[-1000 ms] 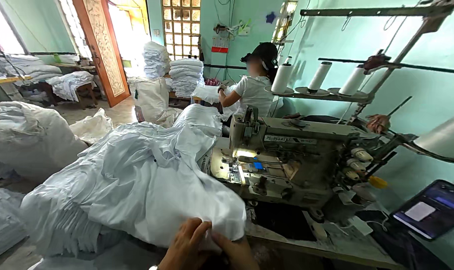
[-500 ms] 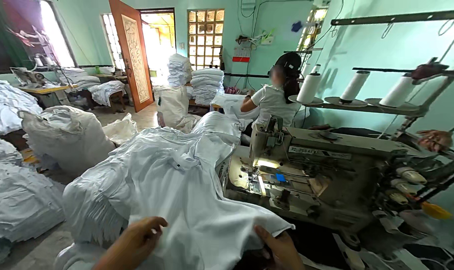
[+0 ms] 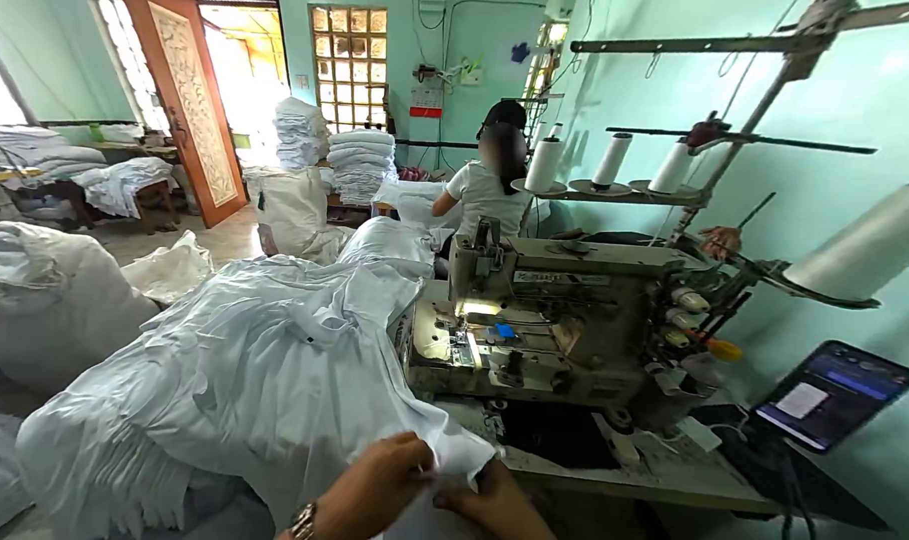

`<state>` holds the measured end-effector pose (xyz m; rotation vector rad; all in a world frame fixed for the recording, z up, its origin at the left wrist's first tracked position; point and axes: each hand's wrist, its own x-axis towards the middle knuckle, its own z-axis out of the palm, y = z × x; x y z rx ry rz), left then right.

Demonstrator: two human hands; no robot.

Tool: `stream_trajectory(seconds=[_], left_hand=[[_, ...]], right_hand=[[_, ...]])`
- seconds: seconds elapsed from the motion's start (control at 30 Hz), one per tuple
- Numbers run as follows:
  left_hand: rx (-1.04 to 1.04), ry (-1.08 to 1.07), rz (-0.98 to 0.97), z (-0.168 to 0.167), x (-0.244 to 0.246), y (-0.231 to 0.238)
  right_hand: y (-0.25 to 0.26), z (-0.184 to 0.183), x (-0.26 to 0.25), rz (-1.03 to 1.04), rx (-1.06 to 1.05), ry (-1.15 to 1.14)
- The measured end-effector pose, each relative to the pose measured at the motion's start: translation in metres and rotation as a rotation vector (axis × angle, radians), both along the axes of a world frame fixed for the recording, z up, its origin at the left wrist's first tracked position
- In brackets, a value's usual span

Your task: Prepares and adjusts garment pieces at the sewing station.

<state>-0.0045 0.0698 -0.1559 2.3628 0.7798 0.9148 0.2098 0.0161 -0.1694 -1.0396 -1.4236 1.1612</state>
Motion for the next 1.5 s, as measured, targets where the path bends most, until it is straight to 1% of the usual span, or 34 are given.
stream_trajectory(seconds=[0.07,0.1,0.13,0.17,0.2,0.23,0.27,0.3,0.33,0.4,0.43,0.47,0.5,0.53,0.6,0.63,0.73,0.77,0.8,0.87,0.97,1.07,1.3,1.5], left_hand=[[0.286,-0.144,0.259,0.014,-0.022,0.002],[0.397,-0.224,0.374,0.027,-0.035,0.002],[0.485,-0.269,0.461,0.039,-0.046,0.002],[0.541,-0.270,0.509,0.047,-0.054,0.001],[0.564,-0.240,0.519,0.050,-0.059,0.000],[0.544,-0.193,0.512,0.047,-0.060,-0.001],[0.469,-0.146,0.488,0.043,-0.060,-0.002],[0.337,-0.125,0.440,0.041,-0.060,-0.002],[0.165,-0.148,0.369,0.042,-0.061,-0.002],[-0.195,-0.297,0.203,0.050,-0.067,-0.001],[-0.326,-0.382,0.148,0.056,-0.070,0.000],[-0.407,-0.450,0.119,0.061,-0.073,0.001],[-0.443,-0.489,0.108,0.065,-0.075,0.002],[-0.436,-0.502,0.112,0.068,-0.076,0.004],[-0.349,-0.485,0.130,0.074,-0.079,0.008],[-0.295,-0.469,0.115,0.077,-0.081,0.012],[-0.148,-0.354,0.052,0.086,-0.086,0.020],[-0.074,-0.277,0.088,0.087,-0.087,0.022],[0.005,-0.194,0.163,0.087,-0.086,0.022],[0.143,-0.067,0.325,0.085,-0.082,0.023],[0.263,0.004,0.462,0.078,-0.076,0.026],[0.304,0.018,0.504,0.071,-0.076,0.029],[0.332,0.059,0.493,0.075,-0.077,0.028],[0.354,0.073,0.508,0.076,-0.078,0.026]], right_hand=[[0.008,-0.007,0.018,-0.064,0.111,-0.322],[0.013,-0.011,0.026,-0.137,0.162,-0.424],[0.019,-0.016,0.033,-0.253,0.223,-0.464],[0.023,-0.020,0.038,-0.377,0.302,-0.462],[0.028,-0.023,0.041,-0.486,0.380,-0.440],[0.031,-0.023,0.040,-0.542,0.441,-0.411],[0.032,-0.021,0.038,-0.530,0.473,-0.371],[0.033,-0.018,0.036,-0.475,0.471,-0.329],[0.032,-0.016,0.034,-0.407,0.438,-0.277],[0.030,-0.016,0.035,-0.306,0.334,-0.155],[0.030,-0.017,0.039,-0.268,0.270,-0.087],[0.029,-0.017,0.043,-0.226,0.209,-0.018],[0.026,-0.015,0.047,-0.177,0.139,0.059],[0.023,-0.013,0.049,-0.123,0.069,0.151],[0.018,-0.010,0.052,-0.027,-0.027,0.331],[0.018,-0.009,0.052,-0.005,-0.030,0.380],[0.022,-0.006,0.048,-0.037,0.063,0.403],[0.024,-0.004,0.047,-0.056,0.094,0.383],[0.026,0.000,0.046,-0.063,0.124,0.343],[0.029,0.005,0.049,-0.059,0.208,0.181],[0.034,0.006,0.049,-0.108,0.342,-0.083],[0.036,0.000,0.046,-0.196,0.393,-0.221],[0.037,0.003,0.044,-0.256,0.428,-0.280],[0.043,0.005,0.046,-0.233,0.495,-0.325]])
